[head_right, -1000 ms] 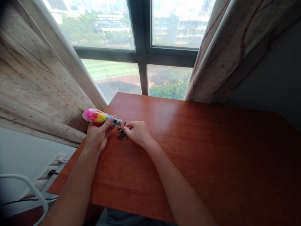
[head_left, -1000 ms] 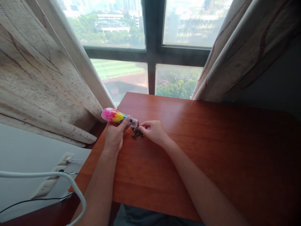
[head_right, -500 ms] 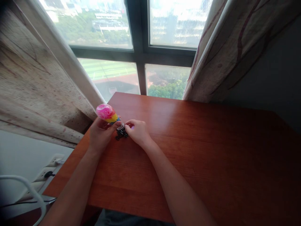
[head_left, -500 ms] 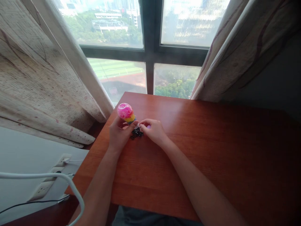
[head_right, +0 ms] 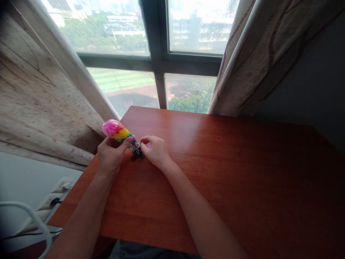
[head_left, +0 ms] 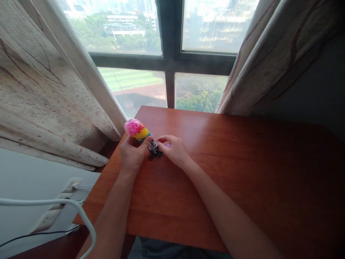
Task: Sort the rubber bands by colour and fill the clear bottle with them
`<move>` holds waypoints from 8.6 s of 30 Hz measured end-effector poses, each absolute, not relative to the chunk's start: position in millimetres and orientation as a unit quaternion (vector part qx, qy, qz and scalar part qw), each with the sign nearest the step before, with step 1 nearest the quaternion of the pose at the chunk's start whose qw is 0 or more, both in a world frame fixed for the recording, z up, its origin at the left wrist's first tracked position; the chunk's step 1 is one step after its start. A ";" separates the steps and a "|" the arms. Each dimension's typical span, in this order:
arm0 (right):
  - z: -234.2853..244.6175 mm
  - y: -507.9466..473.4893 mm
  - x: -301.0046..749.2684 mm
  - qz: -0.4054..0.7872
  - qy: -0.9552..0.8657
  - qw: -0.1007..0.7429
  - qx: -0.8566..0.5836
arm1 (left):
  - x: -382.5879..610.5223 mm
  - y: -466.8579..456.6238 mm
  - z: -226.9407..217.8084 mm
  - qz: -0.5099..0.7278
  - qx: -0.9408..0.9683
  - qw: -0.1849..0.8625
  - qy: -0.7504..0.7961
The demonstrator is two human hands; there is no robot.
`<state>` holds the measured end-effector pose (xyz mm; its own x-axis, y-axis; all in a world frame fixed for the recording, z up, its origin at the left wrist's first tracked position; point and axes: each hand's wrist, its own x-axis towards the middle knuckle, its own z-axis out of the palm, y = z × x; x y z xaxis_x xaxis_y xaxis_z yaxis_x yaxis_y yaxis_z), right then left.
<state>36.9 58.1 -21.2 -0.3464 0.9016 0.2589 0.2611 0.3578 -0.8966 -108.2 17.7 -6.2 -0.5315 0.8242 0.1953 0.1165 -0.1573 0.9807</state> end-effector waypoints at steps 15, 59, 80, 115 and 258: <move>-19.7 56.5 37.1 0.401 -0.711 0.395 -0.421 | -107.1 17.6 -4.3 0.641 0.392 0.292 0.591; 5.8 33.4 32.4 0.531 -0.738 0.274 -0.313 | -97.6 12.7 7.3 0.657 0.290 0.547 0.429; 9.4 9.4 12.7 0.799 -0.387 0.376 -0.267 | -98.0 13.8 7.3 0.686 0.296 0.465 0.475; -19.4 41.0 36.1 0.398 -0.712 0.360 -0.453 | -109.8 13.1 0.6 0.662 0.432 0.258 0.555; -6.7 33.9 31.9 0.465 -0.699 0.348 -0.418 | -112.8 -3.9 18.3 0.648 0.411 0.297 0.569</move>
<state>31.9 33.9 -6.7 -0.4098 0.9070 0.0973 0.2602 0.2184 -0.9405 -112.8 -3.9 18.3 -0.4854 0.8523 0.1949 0.0829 -0.1770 0.9807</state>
